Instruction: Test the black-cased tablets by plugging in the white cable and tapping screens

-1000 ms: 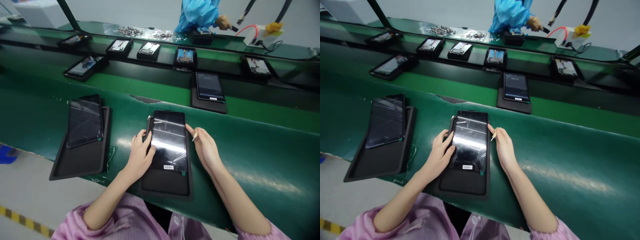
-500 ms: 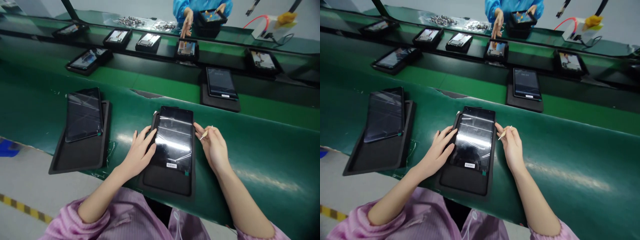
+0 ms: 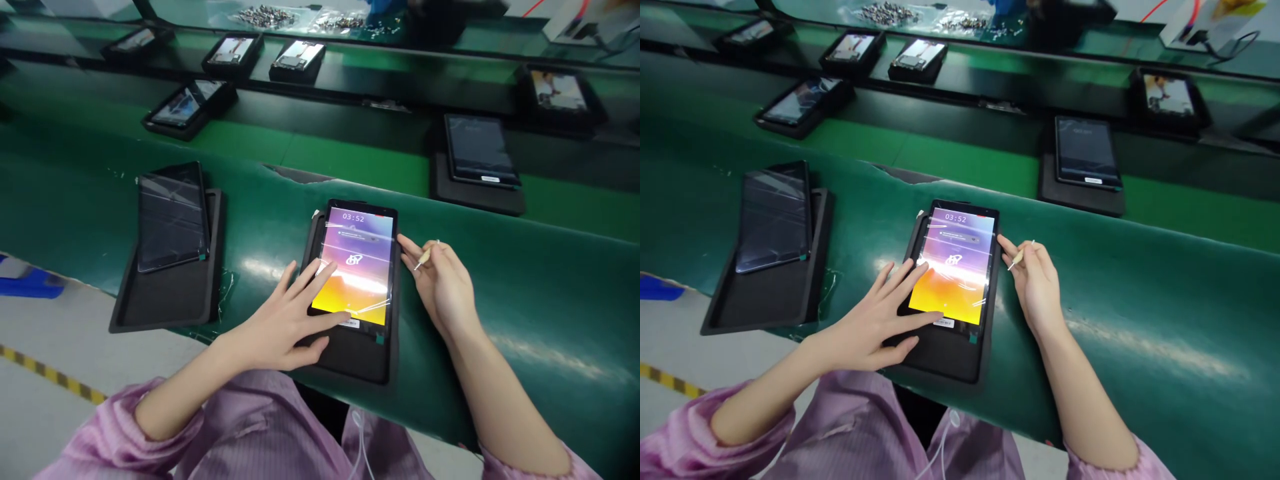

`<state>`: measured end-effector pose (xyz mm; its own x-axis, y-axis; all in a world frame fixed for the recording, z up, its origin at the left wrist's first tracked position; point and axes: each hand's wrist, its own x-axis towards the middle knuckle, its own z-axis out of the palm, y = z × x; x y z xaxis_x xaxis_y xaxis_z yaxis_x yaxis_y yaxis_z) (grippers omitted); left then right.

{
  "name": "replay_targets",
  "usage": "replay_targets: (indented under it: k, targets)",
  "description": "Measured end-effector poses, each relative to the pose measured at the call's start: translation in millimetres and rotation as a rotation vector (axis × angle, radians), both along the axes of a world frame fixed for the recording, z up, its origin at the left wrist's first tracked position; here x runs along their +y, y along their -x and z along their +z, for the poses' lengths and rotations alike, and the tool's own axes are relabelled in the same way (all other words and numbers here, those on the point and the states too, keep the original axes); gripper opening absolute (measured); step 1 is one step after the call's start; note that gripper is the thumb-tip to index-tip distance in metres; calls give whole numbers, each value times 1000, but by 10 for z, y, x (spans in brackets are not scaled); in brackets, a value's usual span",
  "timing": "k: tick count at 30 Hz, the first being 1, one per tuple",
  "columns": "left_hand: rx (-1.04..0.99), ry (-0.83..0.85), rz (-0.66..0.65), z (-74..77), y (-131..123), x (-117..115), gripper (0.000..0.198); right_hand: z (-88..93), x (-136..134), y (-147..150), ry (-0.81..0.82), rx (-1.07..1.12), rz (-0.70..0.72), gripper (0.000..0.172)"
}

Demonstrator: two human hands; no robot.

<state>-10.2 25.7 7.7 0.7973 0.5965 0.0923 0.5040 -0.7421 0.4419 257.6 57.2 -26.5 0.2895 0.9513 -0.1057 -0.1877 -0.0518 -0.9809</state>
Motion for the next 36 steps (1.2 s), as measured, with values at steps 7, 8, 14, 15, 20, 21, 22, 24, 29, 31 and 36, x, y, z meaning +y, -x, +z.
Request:
replay_targets:
  k: [7, 8, 14, 15, 20, 21, 22, 24, 29, 31, 36]
  targets:
    - [88, -112, 141, -101, -163, 189, 48, 5, 2, 6, 6, 26, -13, 45]
    - [87, -113, 202, -106, -193, 218, 50, 3, 0, 6, 5, 22, -8, 45]
    - [51, -42, 301, -94, -230, 239, 54, -23, 2, -5, -7, 15, -10, 42]
    - [50, -34, 304, -94, -218, 224, 54, -29, 5, -6, -10, 16, -15, 42]
    - [32, 1, 315, -112, -144, 154, 57, -58, 1, -5, -14, 6, -21, 43]
    - [32, 8, 319, -115, -131, 142, 56, -60, -7, -5, -14, 8, -22, 44]
    - [31, 13, 325, -116, -119, 131, 55, -61, -13, -5, -14, 11, -25, 45]
    - [20, 26, 350, -112, -109, 118, 54, -56, -6, -11, -21, -4, -31, 46]
    - [-44, 143, 526, -83, -217, 258, 58, -48, 271, -30, -147, -188, -63, 47]
    - [-108, 244, 636, -84, -303, 398, 49, -56, 454, -13, -161, -202, -58, 52]
    - [-507, 486, 860, -87, -445, 667, 31, 76, 629, 97, -124, -123, -76, 58]
